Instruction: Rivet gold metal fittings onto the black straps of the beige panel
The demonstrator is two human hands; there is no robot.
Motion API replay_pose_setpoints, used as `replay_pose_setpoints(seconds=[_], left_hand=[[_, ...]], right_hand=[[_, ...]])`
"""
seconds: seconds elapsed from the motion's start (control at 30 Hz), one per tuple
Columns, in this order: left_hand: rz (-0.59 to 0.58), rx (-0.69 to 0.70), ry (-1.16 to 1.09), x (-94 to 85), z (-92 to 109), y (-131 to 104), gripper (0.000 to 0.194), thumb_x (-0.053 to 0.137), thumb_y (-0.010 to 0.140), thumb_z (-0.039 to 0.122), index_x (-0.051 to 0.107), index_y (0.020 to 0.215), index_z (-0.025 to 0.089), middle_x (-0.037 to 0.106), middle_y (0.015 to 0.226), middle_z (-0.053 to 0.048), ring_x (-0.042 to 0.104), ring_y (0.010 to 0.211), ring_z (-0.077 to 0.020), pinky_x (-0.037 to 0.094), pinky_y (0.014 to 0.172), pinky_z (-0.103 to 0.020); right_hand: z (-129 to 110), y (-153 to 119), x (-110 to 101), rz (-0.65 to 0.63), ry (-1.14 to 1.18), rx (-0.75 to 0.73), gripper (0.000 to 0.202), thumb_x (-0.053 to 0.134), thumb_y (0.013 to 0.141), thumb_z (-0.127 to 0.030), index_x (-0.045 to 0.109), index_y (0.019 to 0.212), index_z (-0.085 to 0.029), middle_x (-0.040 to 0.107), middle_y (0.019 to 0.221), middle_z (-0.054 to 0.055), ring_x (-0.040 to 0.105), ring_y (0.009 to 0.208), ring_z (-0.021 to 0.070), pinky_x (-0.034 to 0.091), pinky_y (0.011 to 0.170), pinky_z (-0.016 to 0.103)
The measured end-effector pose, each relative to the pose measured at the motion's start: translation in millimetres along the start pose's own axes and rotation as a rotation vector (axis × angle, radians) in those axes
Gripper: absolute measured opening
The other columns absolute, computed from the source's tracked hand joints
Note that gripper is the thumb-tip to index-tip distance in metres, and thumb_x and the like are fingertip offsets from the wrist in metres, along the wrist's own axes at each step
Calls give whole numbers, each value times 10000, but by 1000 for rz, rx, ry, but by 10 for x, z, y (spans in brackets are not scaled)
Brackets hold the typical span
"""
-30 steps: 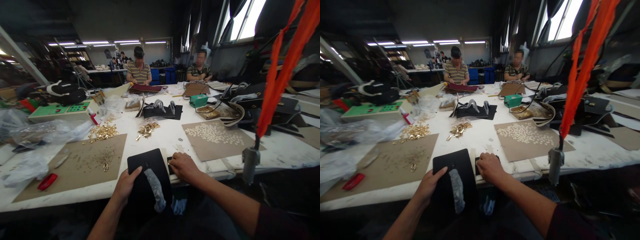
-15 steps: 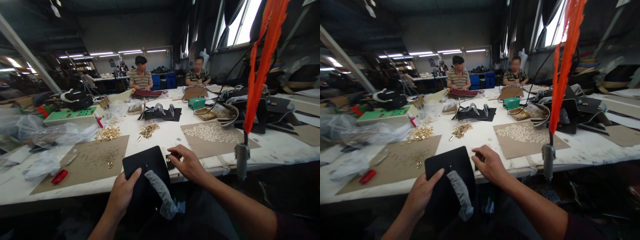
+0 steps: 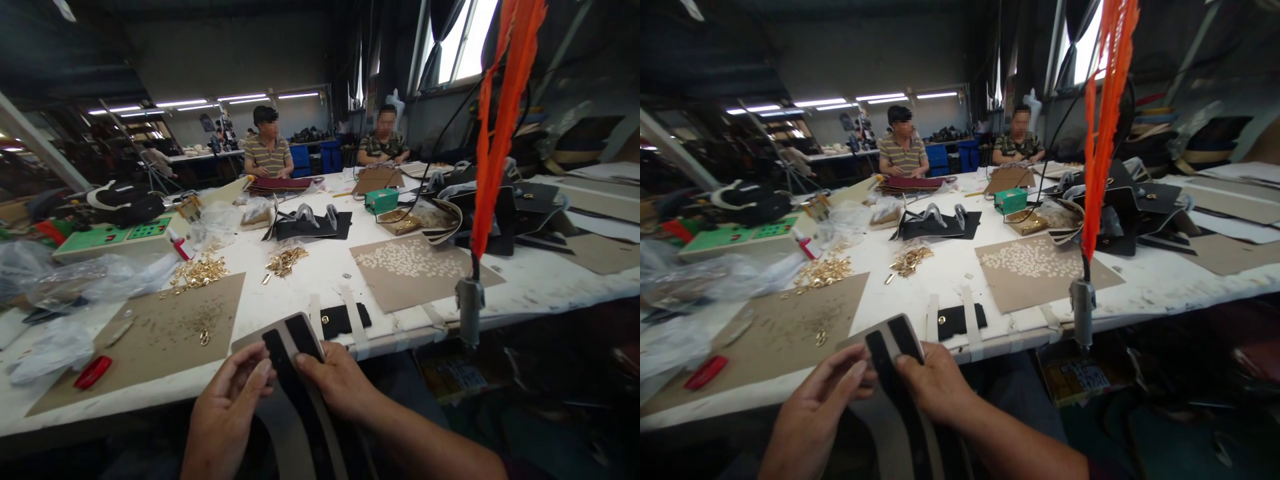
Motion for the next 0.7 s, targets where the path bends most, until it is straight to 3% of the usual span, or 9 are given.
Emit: replay_pose_setpoints(seconds=[0.07,0.1,0.2,0.33,0.43,0.53,0.63,0.7], left_hand=[[113,15,33,-66,-141,79,777,877,643,615,636,1256,202,715,1155,-83,729,866,-229,628,743,-304],[116,10,21,-51,-192,118,789,879,656,592,609,1299,221,705,1198,-80,730,928,-235,627,763,-296],[-47,-40,-98,178,-235,221,773,856,740,513,542,1387,231,675,1333,-104,699,1133,-275,622,859,-322],[-306,-158,-205,634,-195,292,656,828,789,457,620,1328,147,748,1211,-146,740,1050,-323,608,921,-436],[-406,-179,-169,907,-315,279,537,794,804,443,710,1224,120,773,1147,-152,733,1072,-359,580,962,-472],[-477,-175,-135,1088,-597,168,459,757,821,430,754,1159,119,772,1160,-150,712,1126,-369,545,1012,-472],[-550,-207,-141,1168,-866,21,437,738,834,429,767,1134,112,773,1159,-146,714,1120,-365,543,1007,-446],[-562,-234,-135,1156,-936,-12,432,720,850,445,769,1116,109,782,1131,-141,731,1071,-357,561,963,-430]], right_hand=[[49,21,-105,66,82,73,392,705,856,-532,713,924,-146,718,808,45,653,712,184,499,689,283],[46,23,-152,90,132,102,401,726,833,-527,714,947,-143,726,809,51,664,712,191,514,703,295],[7,8,-272,137,251,208,425,769,783,-478,713,1025,-133,752,833,77,692,702,214,553,717,333],[-6,-25,-454,161,228,296,400,787,756,-381,716,1052,-122,774,906,111,728,761,245,583,765,369],[94,-78,-663,217,96,294,416,793,754,-394,725,1071,-133,781,977,118,746,874,282,590,829,397],[305,-179,-860,255,-151,296,408,781,771,-438,745,1049,-142,780,1046,120,737,1004,314,580,893,412],[486,-265,-957,262,-388,310,309,735,806,-409,766,981,-156,785,1032,104,739,1004,313,578,869,398],[497,-257,-952,260,-489,307,254,700,834,-380,775,949,-167,790,980,85,746,954,293,578,827,373]])
Point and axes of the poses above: each hand's wrist, its own y-axis towards the middle knuckle, its own x-axis out of the palm, z = x × y, the point moved 5 cm from there along y, towards the middle knuckle
